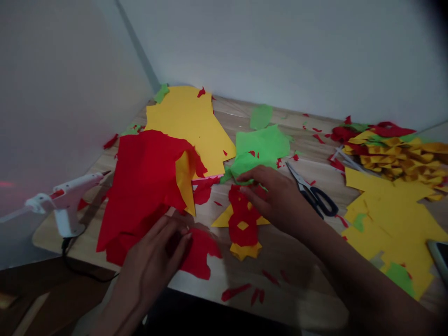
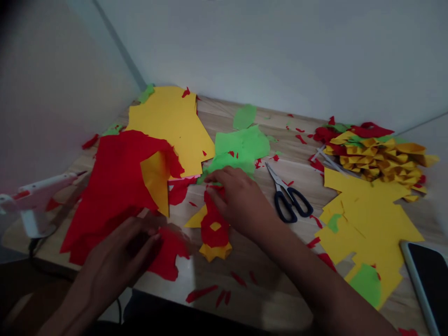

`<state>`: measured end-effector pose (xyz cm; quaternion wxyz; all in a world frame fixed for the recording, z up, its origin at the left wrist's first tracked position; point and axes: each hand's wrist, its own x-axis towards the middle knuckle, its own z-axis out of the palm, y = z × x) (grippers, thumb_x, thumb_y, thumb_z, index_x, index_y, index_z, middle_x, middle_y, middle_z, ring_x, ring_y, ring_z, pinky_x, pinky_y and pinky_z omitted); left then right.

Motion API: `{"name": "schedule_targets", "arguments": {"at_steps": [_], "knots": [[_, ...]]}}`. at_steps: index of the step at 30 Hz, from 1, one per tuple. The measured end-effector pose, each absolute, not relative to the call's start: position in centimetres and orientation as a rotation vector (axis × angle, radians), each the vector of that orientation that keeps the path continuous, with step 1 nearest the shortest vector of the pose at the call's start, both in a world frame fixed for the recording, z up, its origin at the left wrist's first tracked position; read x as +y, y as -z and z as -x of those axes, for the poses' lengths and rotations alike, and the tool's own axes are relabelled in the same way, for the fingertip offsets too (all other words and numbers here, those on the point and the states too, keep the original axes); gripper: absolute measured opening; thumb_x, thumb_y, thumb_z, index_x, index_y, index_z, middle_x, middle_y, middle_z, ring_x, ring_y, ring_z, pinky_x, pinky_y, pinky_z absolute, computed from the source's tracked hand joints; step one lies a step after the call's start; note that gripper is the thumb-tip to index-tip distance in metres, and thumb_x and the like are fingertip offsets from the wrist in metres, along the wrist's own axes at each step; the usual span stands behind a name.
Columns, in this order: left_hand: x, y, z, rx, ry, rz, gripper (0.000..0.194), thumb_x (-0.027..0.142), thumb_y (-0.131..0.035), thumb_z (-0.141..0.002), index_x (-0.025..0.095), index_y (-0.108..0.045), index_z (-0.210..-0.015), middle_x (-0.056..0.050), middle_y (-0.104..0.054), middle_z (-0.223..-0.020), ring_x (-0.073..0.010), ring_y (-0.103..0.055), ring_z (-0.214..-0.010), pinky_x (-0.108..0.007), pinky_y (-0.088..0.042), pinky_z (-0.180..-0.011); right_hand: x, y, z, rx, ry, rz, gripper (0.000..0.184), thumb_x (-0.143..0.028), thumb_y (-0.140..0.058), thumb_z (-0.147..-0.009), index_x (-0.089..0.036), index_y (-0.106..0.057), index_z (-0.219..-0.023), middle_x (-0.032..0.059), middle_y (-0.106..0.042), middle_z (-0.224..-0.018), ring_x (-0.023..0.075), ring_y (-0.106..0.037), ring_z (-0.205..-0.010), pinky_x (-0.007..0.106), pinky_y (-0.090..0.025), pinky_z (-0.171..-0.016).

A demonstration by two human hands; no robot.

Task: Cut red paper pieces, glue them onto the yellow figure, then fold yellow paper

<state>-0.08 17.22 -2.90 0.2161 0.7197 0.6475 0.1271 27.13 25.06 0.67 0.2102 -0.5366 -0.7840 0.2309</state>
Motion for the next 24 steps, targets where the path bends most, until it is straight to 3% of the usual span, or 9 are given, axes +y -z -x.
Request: {"name": "schedule_targets", "arguments": {"at_steps": [4, 6, 8, 13, 15, 20, 24], "knots": [[15.5, 1.3, -0.2, 1.445, -0.683, -2.037, 0.004, 0.024, -0.057, -0.090, 0.023, -0.055, -0.087, 0.000, -0.069, -0.086, -0.0114, -0.066, -0.068, -0.017, -0.052, -0.058, 20.4, -2.7, -28.1, -2.202, -0.924, 1.415, 0.022, -0.027, -0.057, -0.094, -0.029, -0.067, -0.114, 0.0041, -0.070, -0.112, 0.0189, -0.066, -0.099, 0.030, -0.053, -0.084], [15.2, 0.5, -1.0, 1.224, -0.704, -2.093, 0.010, 0.014, -0.056, -0.087, 0.023, -0.056, -0.089, 0.000, -0.069, -0.084, -0.0105, -0.066, -0.067, -0.016, -0.052, -0.059, 18.3, -3.5, -27.6, -2.312, -1.100, 1.327, 0.043, -0.030, -0.066, -0.089, -0.033, -0.059, -0.132, 0.0045, -0.065, -0.127, 0.0202, -0.065, -0.107, 0.029, -0.054, -0.088], [15.4, 0.1, -2.0, 1.043, -0.726, -2.139, 0.013, 0.010, -0.057, -0.086, 0.024, -0.058, -0.086, 0.001, -0.070, -0.083, -0.0118, -0.067, -0.071, -0.018, -0.054, -0.063, 16.8, -3.8, -26.7, -2.397, -1.158, 1.223, 0.051, -0.033, -0.073, -0.084, -0.031, -0.059, -0.133, 0.0044, -0.066, -0.125, 0.0204, -0.065, -0.108, 0.027, -0.055, -0.087], [16.0, 1.0, -4.1, 0.927, -0.868, -2.151, 0.019, 0.010, -0.057, -0.088, 0.025, -0.060, -0.098, 0.002, -0.069, -0.084, -0.0111, -0.066, -0.075, -0.018, -0.055, -0.066, 16.0, -2.5, -26.4, -2.334, -1.126, 1.314, 0.017, -0.023, -0.065, -0.091, -0.029, -0.071, -0.105, 0.0002, -0.072, -0.100, 0.0174, -0.066, -0.097, 0.028, -0.054, -0.086], [15.8, 2.3, -5.0, 1.045, -0.950, -2.181, 0.024, 0.010, -0.055, -0.089, 0.023, -0.059, -0.109, -0.002, -0.069, -0.093, -0.0127, -0.066, -0.084, -0.021, -0.055, -0.072, 16.4, -1.9, -27.7, -2.231, -1.096, 1.315, 0.014, -0.021, -0.063, -0.092, -0.029, -0.071, -0.100, -0.0003, -0.071, -0.098, 0.0155, -0.066, -0.094, 0.026, -0.053, -0.081], [14.8, 5.9, -8.1, 1.201, -0.772, -2.424, 0.029, 0.021, -0.052, -0.093, 0.022, -0.062, -0.120, -0.011, -0.065, -0.124, -0.0258, -0.060, -0.110, -0.042, -0.053, -0.091, 19.3, -0.9, -30.6, -2.034, -0.844, 1.494, 0.009, -0.022, -0.065, -0.089, -0.027, -0.072, -0.091, -0.0010, -0.071, -0.082, 0.0150, -0.066, -0.077, 0.025, -0.052, -0.069], [14.2, 7.7, -9.4, 1.222, -0.700, -2.518, 0.026, 0.027, -0.052, -0.094, 0.023, -0.064, -0.117, -0.009, -0.065, -0.129, -0.0263, -0.058, -0.117, -0.044, -0.047, -0.095, 22.3, -0.5, -30.0, -2.086, -0.818, 1.527, 0.011, -0.014, -0.069, -0.081, -0.025, -0.072, -0.081, -0.0019, -0.073, -0.078, 0.0153, -0.067, -0.073, 0.026, -0.050, -0.068]]}}
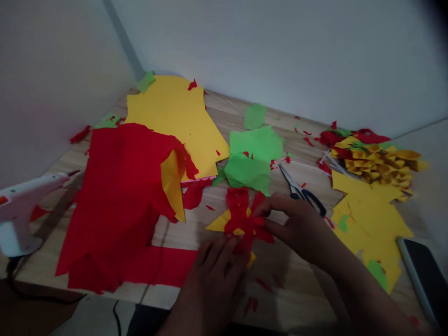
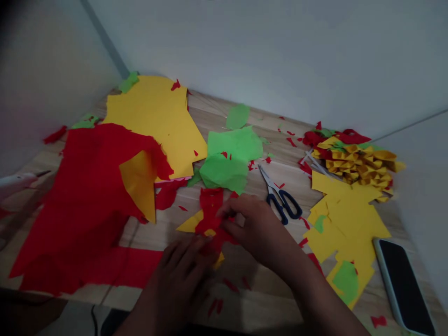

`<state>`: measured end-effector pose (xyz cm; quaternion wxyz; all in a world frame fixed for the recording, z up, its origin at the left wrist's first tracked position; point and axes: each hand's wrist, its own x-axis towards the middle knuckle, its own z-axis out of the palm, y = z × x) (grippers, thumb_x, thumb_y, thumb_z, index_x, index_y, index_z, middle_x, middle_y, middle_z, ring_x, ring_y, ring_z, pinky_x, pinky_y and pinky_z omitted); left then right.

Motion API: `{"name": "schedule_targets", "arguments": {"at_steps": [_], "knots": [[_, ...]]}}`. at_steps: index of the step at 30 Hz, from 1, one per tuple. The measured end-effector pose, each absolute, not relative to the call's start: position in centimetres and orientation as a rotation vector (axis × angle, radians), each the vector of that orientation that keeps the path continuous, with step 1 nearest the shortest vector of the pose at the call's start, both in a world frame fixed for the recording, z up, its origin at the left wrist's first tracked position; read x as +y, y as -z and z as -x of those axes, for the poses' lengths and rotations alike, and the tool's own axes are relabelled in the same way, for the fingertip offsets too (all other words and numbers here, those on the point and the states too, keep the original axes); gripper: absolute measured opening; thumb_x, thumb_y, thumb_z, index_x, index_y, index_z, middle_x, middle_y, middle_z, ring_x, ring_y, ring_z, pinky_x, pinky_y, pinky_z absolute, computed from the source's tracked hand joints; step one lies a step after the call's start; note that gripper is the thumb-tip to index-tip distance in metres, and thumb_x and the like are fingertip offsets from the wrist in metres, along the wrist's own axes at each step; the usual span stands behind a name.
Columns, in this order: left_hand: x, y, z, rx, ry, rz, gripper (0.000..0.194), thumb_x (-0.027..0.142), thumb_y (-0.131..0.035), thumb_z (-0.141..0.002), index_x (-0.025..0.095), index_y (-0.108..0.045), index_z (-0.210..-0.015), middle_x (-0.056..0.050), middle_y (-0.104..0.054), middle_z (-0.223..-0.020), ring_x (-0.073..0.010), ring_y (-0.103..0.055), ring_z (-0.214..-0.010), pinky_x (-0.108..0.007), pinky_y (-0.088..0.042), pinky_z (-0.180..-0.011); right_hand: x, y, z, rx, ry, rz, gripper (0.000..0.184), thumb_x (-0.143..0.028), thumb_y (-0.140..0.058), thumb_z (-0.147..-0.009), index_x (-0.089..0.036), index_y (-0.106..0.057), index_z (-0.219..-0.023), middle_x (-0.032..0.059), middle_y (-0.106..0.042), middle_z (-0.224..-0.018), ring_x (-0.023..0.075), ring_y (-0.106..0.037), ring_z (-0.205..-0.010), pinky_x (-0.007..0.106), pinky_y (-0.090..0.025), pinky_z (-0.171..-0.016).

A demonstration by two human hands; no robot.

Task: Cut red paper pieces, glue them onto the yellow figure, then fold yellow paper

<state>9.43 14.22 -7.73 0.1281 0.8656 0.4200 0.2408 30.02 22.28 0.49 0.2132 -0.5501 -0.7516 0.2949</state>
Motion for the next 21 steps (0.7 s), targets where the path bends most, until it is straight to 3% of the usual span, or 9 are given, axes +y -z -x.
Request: {"name": "schedule_targets", "arguments": {"at_steps": [5, 10, 17, 21], "knots": [[13.9, 8.2, -9.0, 1.202, -0.694, -2.475, 0.028, 0.021, -0.054, -0.091, 0.023, -0.065, -0.116, -0.008, -0.067, -0.122, -0.0266, -0.055, -0.120, -0.045, -0.043, -0.100, 24.8, 0.9, -27.0, -2.236, -1.015, 1.323, 0.016, -0.008, -0.071, -0.079, -0.023, -0.075, -0.080, -0.0014, -0.074, -0.079, 0.0152, -0.067, -0.079, 0.028, -0.049, -0.075], [13.9, 8.1, -9.2, 1.232, -0.714, -2.440, 0.027, 0.023, -0.055, -0.090, 0.023, -0.066, -0.115, -0.007, -0.066, -0.124, -0.0264, -0.055, -0.120, -0.044, -0.043, -0.100, 26.2, 3.5, -24.9, -2.362, -0.940, 1.285, 0.010, -0.015, -0.079, -0.077, -0.024, -0.077, -0.082, 0.0019, -0.072, -0.106, 0.0219, -0.059, -0.101, 0.040, -0.042, -0.093], [13.6, 8.3, -9.4, 1.266, -0.768, -2.413, 0.026, 0.024, -0.050, -0.092, 0.024, -0.067, -0.111, -0.009, -0.063, -0.128, -0.0269, -0.054, -0.120, -0.048, -0.044, -0.099, 26.5, 5.1, -25.0, -2.340, -0.911, 1.350, 0.008, -0.018, -0.078, -0.079, -0.024, -0.077, -0.084, 0.0018, -0.070, -0.108, 0.0214, -0.056, -0.101, 0.039, -0.040, -0.092], [13.7, 7.8, -9.5, 1.273, -0.722, -2.417, 0.025, 0.028, -0.053, -0.091, 0.024, -0.067, -0.111, -0.011, -0.056, -0.137, -0.0278, -0.046, -0.132, -0.050, -0.041, -0.109, 26.3, 5.0, -24.9, -2.346, -0.873, 1.364, 0.007, -0.020, -0.079, -0.079, -0.025, -0.077, -0.082, 0.0016, -0.069, -0.107, 0.0215, -0.055, -0.102, 0.041, -0.037, -0.093]]}}
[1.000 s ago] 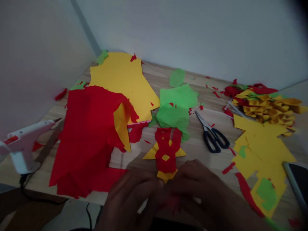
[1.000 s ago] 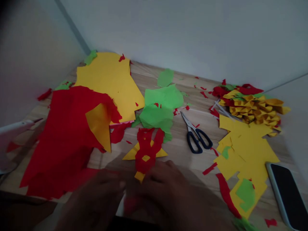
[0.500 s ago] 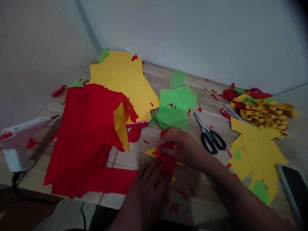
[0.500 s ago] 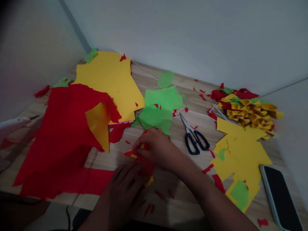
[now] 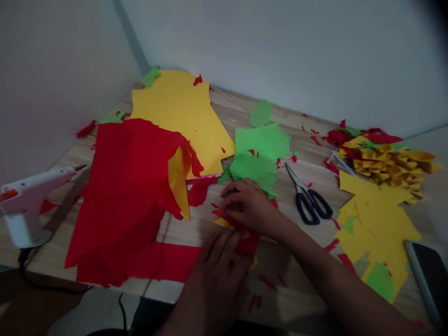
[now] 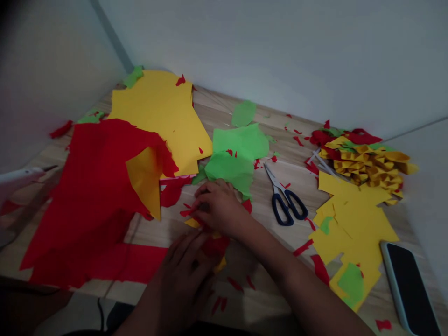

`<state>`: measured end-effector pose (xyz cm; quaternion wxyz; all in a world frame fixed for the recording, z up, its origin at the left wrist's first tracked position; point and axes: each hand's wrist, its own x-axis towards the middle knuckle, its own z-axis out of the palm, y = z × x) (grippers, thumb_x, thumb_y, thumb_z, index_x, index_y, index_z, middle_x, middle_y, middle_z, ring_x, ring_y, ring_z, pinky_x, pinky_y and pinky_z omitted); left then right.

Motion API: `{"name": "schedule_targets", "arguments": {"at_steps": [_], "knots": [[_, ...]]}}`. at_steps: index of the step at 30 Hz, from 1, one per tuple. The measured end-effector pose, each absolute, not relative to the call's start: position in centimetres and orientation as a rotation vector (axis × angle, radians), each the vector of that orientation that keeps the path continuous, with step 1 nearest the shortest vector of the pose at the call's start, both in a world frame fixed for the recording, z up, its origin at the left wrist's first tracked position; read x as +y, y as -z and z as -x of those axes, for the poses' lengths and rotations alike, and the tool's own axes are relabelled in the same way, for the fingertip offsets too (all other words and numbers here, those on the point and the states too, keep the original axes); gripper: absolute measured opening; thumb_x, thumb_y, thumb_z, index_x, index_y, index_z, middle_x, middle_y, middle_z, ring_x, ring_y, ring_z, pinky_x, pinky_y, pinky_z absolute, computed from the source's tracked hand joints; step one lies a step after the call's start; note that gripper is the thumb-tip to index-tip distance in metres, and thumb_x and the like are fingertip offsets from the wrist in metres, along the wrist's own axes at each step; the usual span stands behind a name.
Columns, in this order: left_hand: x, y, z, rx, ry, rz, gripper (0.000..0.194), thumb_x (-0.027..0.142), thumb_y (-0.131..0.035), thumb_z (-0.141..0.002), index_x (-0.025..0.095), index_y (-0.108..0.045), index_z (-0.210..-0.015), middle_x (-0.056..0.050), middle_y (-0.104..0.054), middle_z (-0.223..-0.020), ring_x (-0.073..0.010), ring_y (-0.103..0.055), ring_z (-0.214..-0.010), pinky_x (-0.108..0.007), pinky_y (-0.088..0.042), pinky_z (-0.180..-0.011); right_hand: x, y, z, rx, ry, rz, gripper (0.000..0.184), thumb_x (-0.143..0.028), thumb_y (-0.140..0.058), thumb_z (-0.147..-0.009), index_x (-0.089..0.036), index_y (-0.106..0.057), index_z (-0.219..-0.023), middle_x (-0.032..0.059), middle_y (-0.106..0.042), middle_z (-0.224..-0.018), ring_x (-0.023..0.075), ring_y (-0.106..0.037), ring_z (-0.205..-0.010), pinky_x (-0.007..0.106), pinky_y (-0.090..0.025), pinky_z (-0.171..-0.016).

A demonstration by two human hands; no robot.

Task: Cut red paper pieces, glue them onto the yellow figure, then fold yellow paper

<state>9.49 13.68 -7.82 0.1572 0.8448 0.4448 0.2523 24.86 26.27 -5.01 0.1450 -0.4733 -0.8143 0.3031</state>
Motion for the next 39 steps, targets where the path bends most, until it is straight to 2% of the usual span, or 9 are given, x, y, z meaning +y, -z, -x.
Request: {"name": "schedule_targets", "arguments": {"at_steps": [5, 8, 10, 15, 20, 25, 28, 35, 39], "knots": [[14.0, 7.6, -9.5, 1.239, -0.562, -2.446, 0.027, 0.036, -0.055, -0.091, 0.023, -0.066, -0.112, -0.010, -0.055, -0.142, -0.0264, -0.037, -0.143, -0.049, -0.031, -0.119, 26.1, 4.8, -24.3, -2.348, -0.828, 1.406, 0.006, -0.025, -0.078, -0.080, -0.024, -0.074, -0.085, 0.0031, -0.068, -0.107, 0.0236, -0.055, -0.103, 0.041, -0.040, -0.092], [14.1, 7.8, -9.3, 1.217, -0.563, -2.463, 0.032, 0.038, -0.054, -0.092, 0.023, -0.064, -0.118, -0.011, -0.054, -0.143, -0.0266, -0.037, -0.144, -0.049, -0.031, -0.119, 25.6, 3.6, -24.8, -2.266, -0.718, 1.422, 0.023, -0.028, -0.070, -0.086, -0.023, -0.070, -0.108, 0.0077, -0.064, -0.117, 0.0259, -0.054, -0.109, 0.044, -0.042, -0.096], [14.1, 8.0, -9.3, 1.214, -0.558, -2.463, 0.035, 0.037, -0.054, -0.092, 0.023, -0.062, -0.123, -0.011, -0.049, -0.149, -0.0267, -0.036, -0.145, -0.050, -0.032, -0.118, 24.8, 2.4, -25.7, -2.201, -0.569, 1.420, 0.028, -0.021, -0.061, -0.089, -0.022, -0.067, -0.116, 0.0104, -0.061, -0.121, 0.0265, -0.053, -0.114, 0.046, -0.042, -0.100], [14.1, 7.7, -9.4, 1.203, -0.578, -2.454, 0.040, 0.030, -0.057, -0.089, 0.023, -0.058, -0.129, -0.010, -0.038, -0.158, -0.0284, -0.033, -0.146, -0.051, -0.034, -0.117, 21.6, 1.7, -28.4, -2.309, -0.390, 1.323, 0.031, -0.006, -0.056, -0.087, -0.028, -0.073, -0.100, 0.0068, -0.058, -0.126, 0.0276, -0.049, -0.115, 0.047, -0.043, -0.099], [14.0, 6.6, -8.9, 1.208, -0.729, -2.289, 0.034, 0.017, -0.053, -0.085, 0.021, -0.058, -0.118, -0.012, -0.042, -0.151, -0.0303, -0.031, -0.145, -0.057, -0.029, -0.118, 19.0, 3.6, -28.8, -2.235, -0.305, 1.391, 0.038, -0.002, -0.059, -0.080, -0.029, -0.072, -0.104, 0.0068, -0.057, -0.124, 0.0281, -0.048, -0.112, 0.046, -0.044, -0.095], [13.9, 6.1, -8.0, 1.256, -0.806, -2.242, 0.034, 0.008, -0.053, -0.077, 0.022, -0.061, -0.107, -0.010, -0.061, -0.124, -0.0307, -0.051, -0.122, -0.057, -0.036, -0.106, 18.2, 4.4, -28.1, -2.343, -0.300, 1.384, 0.049, -0.007, -0.059, -0.075, -0.028, -0.068, -0.118, 0.0099, -0.049, -0.137, 0.0329, -0.043, -0.119, 0.055, -0.038, -0.100], [14.1, 6.2, -8.2, 1.344, -0.727, -2.280, 0.030, 0.010, -0.055, -0.078, 0.024, -0.065, -0.103, -0.008, -0.066, -0.116, -0.0298, -0.055, -0.112, -0.054, -0.038, -0.098, 18.1, 4.7, -27.8, -2.386, -0.323, 1.431, 0.045, -0.009, -0.060, -0.074, -0.029, -0.069, -0.114, 0.0099, -0.050, -0.136, 0.0333, -0.043, -0.120, 0.054, -0.037, -0.099], [14.5, 6.1, -8.8, 1.372, -0.693, -2.347, 0.026, 0.013, -0.055, -0.079, 0.023, -0.067, -0.099, -0.010, -0.068, -0.114, -0.0298, -0.055, -0.111, -0.050, -0.036, -0.096, 18.1, 5.0, -27.4, -2.313, -0.264, 1.443, 0.042, -0.014, -0.061, -0.079, -0.030, -0.066, -0.118, 0.0101, -0.052, -0.135, 0.0320, -0.047, -0.120, 0.051, -0.039, -0.098], [14.6, 5.4, -8.0, 1.321, -0.794, -2.336, 0.022, 0.015, -0.055, -0.086, 0.024, -0.064, -0.103, -0.007, -0.067, -0.109, -0.0255, -0.057, -0.105, -0.045, -0.038, -0.091, 18.4, 4.3, -28.6, -1.994, -0.183, 1.473, 0.027, -0.012, -0.055, -0.088, -0.025, -0.064, -0.110, 0.0098, -0.060, -0.117, 0.0261, -0.055, -0.109, 0.046, -0.043, -0.094]]}}
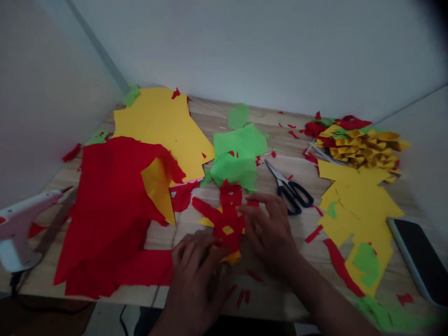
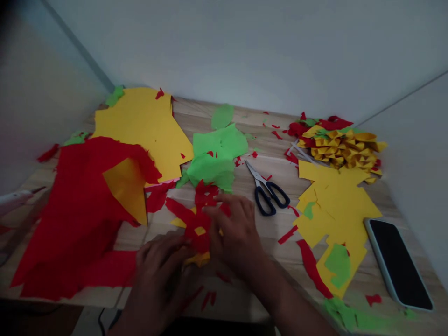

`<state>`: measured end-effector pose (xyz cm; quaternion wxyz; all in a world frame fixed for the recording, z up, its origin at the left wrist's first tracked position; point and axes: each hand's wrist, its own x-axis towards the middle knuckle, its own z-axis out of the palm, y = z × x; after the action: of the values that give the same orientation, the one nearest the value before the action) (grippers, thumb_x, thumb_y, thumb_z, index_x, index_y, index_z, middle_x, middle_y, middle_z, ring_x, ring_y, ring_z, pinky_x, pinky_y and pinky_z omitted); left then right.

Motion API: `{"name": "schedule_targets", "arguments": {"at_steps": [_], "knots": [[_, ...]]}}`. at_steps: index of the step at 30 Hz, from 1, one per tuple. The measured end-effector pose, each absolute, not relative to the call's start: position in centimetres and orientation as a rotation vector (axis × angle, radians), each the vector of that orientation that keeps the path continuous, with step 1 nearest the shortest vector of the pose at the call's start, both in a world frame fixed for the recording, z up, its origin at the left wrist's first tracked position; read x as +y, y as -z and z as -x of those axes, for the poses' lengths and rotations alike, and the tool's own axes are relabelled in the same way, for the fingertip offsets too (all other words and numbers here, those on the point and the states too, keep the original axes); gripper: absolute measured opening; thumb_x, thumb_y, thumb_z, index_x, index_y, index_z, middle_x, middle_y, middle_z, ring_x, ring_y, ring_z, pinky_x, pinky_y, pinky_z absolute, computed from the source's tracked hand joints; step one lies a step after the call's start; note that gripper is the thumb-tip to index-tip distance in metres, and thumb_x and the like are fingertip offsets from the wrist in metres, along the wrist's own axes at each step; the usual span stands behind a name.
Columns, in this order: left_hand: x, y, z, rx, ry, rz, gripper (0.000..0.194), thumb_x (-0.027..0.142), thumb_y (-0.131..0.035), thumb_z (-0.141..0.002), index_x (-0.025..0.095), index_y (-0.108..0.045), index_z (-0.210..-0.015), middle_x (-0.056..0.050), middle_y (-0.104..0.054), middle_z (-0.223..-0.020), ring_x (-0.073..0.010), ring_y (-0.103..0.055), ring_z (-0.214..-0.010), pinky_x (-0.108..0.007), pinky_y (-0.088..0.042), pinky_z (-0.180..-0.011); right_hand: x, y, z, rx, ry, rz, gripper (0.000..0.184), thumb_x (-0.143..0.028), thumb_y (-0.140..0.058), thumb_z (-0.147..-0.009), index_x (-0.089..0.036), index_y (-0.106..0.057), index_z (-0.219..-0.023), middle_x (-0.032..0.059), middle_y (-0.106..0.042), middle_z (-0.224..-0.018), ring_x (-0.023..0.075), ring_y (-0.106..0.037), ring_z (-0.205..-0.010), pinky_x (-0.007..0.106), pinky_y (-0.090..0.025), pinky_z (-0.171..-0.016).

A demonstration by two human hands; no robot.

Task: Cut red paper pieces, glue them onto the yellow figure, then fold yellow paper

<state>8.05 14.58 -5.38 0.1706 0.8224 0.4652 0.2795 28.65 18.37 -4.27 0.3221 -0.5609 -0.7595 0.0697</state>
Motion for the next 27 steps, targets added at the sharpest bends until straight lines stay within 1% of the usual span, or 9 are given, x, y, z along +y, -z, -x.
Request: {"name": "schedule_targets", "arguments": {"at_steps": [3, 5, 7, 9, 11, 15, 20, 23, 27], "knots": [[15.3, 4.7, -7.0, 1.304, -0.894, -2.304, 0.013, 0.015, -0.056, -0.089, 0.024, -0.062, -0.097, -0.004, -0.066, -0.095, -0.0215, -0.058, -0.092, -0.039, -0.039, -0.081, 18.0, 3.9, -29.8, -1.797, -0.188, 1.553, 0.016, -0.017, -0.055, -0.093, -0.023, -0.062, -0.106, 0.0067, -0.064, -0.100, 0.0225, -0.059, -0.097, 0.041, -0.045, -0.087], [16.2, 4.4, -6.4, 1.367, -0.884, -2.290, 0.007, 0.019, -0.057, -0.092, 0.023, -0.062, -0.094, -0.002, -0.066, -0.090, -0.0206, -0.058, -0.087, -0.038, -0.040, -0.078, 17.2, 4.0, -30.1, -1.725, -0.219, 1.589, 0.010, -0.019, -0.056, -0.094, -0.023, -0.061, -0.102, 0.0044, -0.065, -0.092, 0.0207, -0.060, -0.090, 0.037, -0.047, -0.082], [17.2, 4.5, -6.2, 1.434, -0.763, -2.335, 0.014, 0.027, -0.057, -0.094, 0.025, -0.066, -0.103, -0.003, -0.065, -0.094, -0.0219, -0.058, -0.089, -0.038, -0.041, -0.078, 16.0, 4.3, -29.9, -1.718, -0.242, 1.620, 0.006, -0.019, -0.056, -0.093, -0.022, -0.060, -0.096, 0.0033, -0.064, -0.087, 0.0199, -0.060, -0.085, 0.035, -0.047, -0.079], [18.0, 4.9, -6.3, 1.501, -0.603, -2.402, 0.026, 0.035, -0.057, -0.094, 0.029, -0.067, -0.117, -0.006, -0.063, -0.107, -0.0253, -0.056, -0.095, -0.041, -0.043, -0.080, 14.7, 4.9, -29.4, -1.774, -0.262, 1.646, 0.008, -0.018, -0.055, -0.093, -0.022, -0.061, -0.094, 0.0044, -0.064, -0.088, 0.0210, -0.059, -0.086, 0.036, -0.047, -0.080], [18.4, 5.4, -6.6, 1.540, -0.516, -2.451, 0.031, 0.037, -0.055, -0.094, 0.029, -0.067, -0.122, -0.009, -0.059, -0.114, -0.0275, -0.054, -0.101, -0.043, -0.045, -0.083, 13.6, 5.6, -28.9, -1.822, -0.254, 1.673, 0.012, -0.017, -0.054, -0.093, -0.021, -0.064, -0.098, 0.0066, -0.064, -0.093, 0.0229, -0.058, -0.090, 0.038, -0.047, -0.083], [18.2, 6.2, -6.9, 1.551, -0.492, -2.484, 0.031, 0.033, -0.053, -0.095, 0.026, -0.067, -0.122, -0.009, -0.058, -0.104, -0.0255, -0.053, -0.097, -0.040, -0.045, -0.082, 12.2, 7.0, -28.5, -1.826, -0.223, 1.741, 0.025, -0.012, -0.052, -0.090, -0.020, -0.066, -0.109, 0.0088, -0.062, -0.099, 0.0249, -0.057, -0.093, 0.041, -0.049, -0.082], [17.9, 6.5, -7.3, 1.574, -0.519, -2.534, 0.038, 0.036, -0.049, -0.097, 0.029, -0.061, -0.133, -0.011, -0.059, -0.111, -0.0281, -0.053, -0.099, -0.043, -0.043, -0.083, 12.1, 7.6, -28.6, -1.736, -0.183, 1.800, 0.032, -0.010, -0.047, -0.091, -0.020, -0.064, -0.116, 0.0097, -0.063, -0.101, 0.0265, -0.057, -0.097, 0.044, -0.048, -0.087], [17.8, 5.9, -7.4, 1.575, -0.530, -2.585, 0.035, 0.038, -0.049, -0.097, 0.031, -0.065, -0.127, -0.010, -0.062, -0.109, -0.0282, -0.054, -0.100, -0.041, -0.040, -0.082, 12.2, 7.8, -28.5, -1.719, -0.137, 1.811, 0.030, -0.013, -0.048, -0.091, -0.019, -0.063, -0.116, 0.0104, -0.063, -0.103, 0.0270, -0.057, -0.099, 0.045, -0.047, -0.090], [17.6, 3.9, -6.8, 1.761, -0.701, -2.492, 0.033, 0.038, -0.042, -0.099, 0.023, -0.071, -0.107, -0.009, -0.068, -0.100, -0.0254, -0.059, -0.093, -0.038, -0.039, -0.080, 12.2, 8.2, -28.3, -1.740, -0.035, 1.862, 0.027, -0.021, -0.051, -0.093, -0.016, -0.066, -0.114, 0.0124, -0.064, -0.102, 0.0280, -0.056, -0.098, 0.045, -0.045, -0.090]]}}
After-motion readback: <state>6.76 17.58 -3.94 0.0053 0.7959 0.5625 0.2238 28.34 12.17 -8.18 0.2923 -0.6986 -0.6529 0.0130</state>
